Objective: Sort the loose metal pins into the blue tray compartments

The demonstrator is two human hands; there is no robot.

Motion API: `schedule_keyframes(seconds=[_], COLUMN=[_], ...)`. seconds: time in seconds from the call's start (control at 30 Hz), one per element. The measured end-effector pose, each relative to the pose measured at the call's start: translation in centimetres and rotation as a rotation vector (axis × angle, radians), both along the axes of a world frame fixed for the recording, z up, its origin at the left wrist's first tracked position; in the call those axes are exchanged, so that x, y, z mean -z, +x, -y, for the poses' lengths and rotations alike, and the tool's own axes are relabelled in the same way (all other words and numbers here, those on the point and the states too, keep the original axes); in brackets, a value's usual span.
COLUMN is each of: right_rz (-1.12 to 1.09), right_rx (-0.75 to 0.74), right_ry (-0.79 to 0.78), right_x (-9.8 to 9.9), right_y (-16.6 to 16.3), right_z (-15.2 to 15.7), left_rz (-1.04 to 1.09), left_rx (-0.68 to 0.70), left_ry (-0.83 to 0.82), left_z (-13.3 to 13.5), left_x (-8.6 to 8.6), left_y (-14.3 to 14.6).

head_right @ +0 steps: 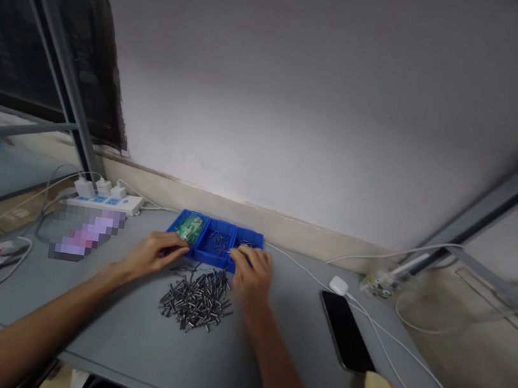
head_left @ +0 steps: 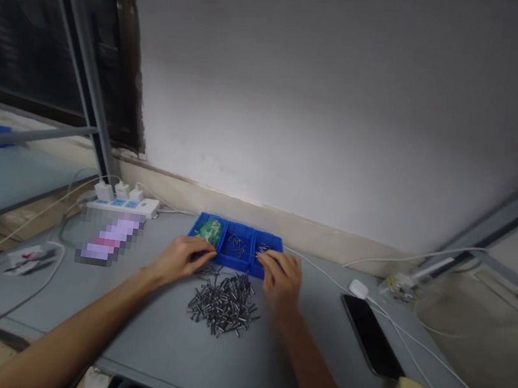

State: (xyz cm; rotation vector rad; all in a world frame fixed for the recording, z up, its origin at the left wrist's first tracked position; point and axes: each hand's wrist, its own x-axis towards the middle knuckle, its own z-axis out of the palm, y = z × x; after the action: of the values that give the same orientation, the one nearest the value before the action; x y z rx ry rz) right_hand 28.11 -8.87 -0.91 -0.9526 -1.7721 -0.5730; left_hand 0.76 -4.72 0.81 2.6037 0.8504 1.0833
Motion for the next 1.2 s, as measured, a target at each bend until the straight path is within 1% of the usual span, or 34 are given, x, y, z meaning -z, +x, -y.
schedule_keyframes(seconds=[0.07, 0.13, 0.23, 0.3, 0.4, 0.6, 0.73, 0.9, 1.07, 1.2], right_rz=[-0.106, -0.180, -0.178, -0.150, -0.154, -0.122, -0.102, -0.106, -0.112, -0.104], right_rx=[0.083, 0.185, 0.317, 0.344, 0.303, 0.207, 0.186, 0.185, 0.158, 0.130], right_ry=[0.083, 0.103, -0.020, -0.107, -0.148, -0.118, -0.125, -0.127, -0.146, -0.156], right_x=[-0.3, -0.4, -0.2, 0.1, 0.4, 0.3, 0.3, 0.4, 0.4, 0.3], right_y=[0.7, 1.2, 1.5, 1.6, 1.3, 0.1, -0.1, 0.0, -0.2, -0.4], right_z=[0.0, -0.1, -0.5, -0.7, -0.7, -0.3, -0.2, -0.4, -0.3, -0.1], left_rz=[-0.091, -0.207, -0.306, -0.340, -0.360, -0.374, -0.387, -0.455, -0.449, -0.431], left_rx=[-0.021, -0.022, -0.006, -0.008, -0.025, -0.074, -0.050, -0.080, -0.072, -0.057], left_ry=[-0.069, -0.117, -0.118, -0.114, -0.114, -0.116, -0.122, -0.168, -0.132, -0.120], left_z=[-0.3, -0.5, -0.8, -0.8, -0.8, -0.9, -0.8, -0.7, -0.7, -0.3], left_x=[0.1, 0.3, 0.9, 1.3, 1.8, 2.8, 2.6, 2.3, 2.5, 2.0], left_y=[-0.2, -0.2, 0.0, 0.2, 0.5, 0.9, 0.8, 1.1, 1.1, 1.0])
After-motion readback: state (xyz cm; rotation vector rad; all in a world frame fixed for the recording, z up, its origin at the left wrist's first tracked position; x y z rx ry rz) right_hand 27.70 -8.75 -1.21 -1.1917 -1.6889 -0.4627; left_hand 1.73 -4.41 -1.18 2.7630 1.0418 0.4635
